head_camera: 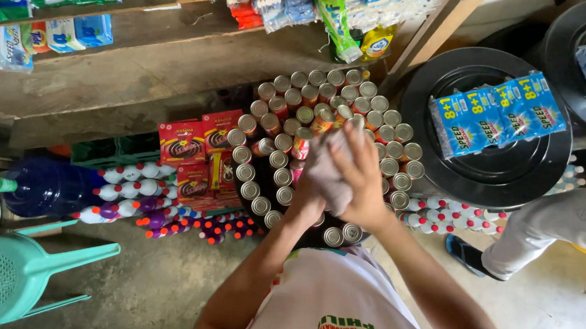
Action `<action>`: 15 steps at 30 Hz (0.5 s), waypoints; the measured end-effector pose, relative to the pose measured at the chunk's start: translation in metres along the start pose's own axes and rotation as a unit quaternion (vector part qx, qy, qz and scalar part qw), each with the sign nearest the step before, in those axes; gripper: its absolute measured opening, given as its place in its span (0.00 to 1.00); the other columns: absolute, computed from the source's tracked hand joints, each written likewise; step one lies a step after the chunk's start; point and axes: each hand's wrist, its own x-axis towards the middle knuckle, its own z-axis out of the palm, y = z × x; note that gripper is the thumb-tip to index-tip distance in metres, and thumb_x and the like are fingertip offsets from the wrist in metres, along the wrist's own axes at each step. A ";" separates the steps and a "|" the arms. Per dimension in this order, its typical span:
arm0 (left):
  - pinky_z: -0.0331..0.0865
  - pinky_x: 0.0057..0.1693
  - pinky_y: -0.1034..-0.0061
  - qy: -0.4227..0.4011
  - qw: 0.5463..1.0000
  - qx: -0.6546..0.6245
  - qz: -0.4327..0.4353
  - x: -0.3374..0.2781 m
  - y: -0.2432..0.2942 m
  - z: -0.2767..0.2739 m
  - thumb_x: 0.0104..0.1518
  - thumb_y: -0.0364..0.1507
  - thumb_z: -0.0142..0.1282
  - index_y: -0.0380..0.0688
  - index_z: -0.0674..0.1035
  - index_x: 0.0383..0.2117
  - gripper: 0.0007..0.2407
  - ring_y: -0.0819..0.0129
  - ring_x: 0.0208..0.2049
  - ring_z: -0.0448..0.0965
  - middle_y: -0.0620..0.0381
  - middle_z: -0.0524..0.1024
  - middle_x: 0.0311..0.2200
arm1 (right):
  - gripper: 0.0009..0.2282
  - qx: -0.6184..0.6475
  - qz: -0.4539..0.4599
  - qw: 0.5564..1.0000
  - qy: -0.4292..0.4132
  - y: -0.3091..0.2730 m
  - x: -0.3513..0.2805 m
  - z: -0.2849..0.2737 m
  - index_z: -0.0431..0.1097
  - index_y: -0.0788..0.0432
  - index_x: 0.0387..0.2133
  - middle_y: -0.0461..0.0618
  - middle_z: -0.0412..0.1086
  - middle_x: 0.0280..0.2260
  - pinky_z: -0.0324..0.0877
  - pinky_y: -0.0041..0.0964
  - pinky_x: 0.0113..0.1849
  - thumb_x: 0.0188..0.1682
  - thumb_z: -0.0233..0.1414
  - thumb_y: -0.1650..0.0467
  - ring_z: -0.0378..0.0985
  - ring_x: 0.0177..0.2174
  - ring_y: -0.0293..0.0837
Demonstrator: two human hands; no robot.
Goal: Wiping down cans with a cloth and organizing them on a shelf.
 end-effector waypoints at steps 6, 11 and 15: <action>0.73 0.59 0.66 -0.027 0.932 -0.353 -0.082 -0.006 0.007 0.013 0.67 0.54 0.40 0.41 0.65 0.63 0.30 0.62 0.53 0.75 0.51 0.71 0.54 | 0.34 0.448 0.256 0.855 0.059 0.022 -0.039 0.005 0.47 0.63 0.72 0.67 0.52 0.69 0.52 0.44 0.68 0.54 0.54 0.67 0.55 0.68 0.60; 0.72 0.59 0.65 -0.028 0.981 -0.191 0.013 -0.015 0.029 0.029 0.64 0.51 0.43 0.53 0.62 0.61 0.25 0.66 0.56 0.74 0.59 0.72 0.55 | 0.35 0.143 0.200 0.968 0.040 -0.041 -0.020 -0.021 0.50 0.58 0.68 0.67 0.55 0.65 0.57 0.50 0.64 0.44 0.51 0.71 0.60 0.63 0.63; 0.70 0.62 0.65 -0.053 0.978 -0.203 -0.017 -0.013 0.016 0.029 0.68 0.52 0.43 0.47 0.66 0.61 0.25 0.65 0.57 0.73 0.56 0.73 0.56 | 0.38 -0.075 0.017 0.995 0.068 -0.041 -0.047 -0.021 0.58 0.46 0.64 0.69 0.50 0.65 0.52 0.64 0.62 0.35 0.64 0.63 0.55 0.62 0.72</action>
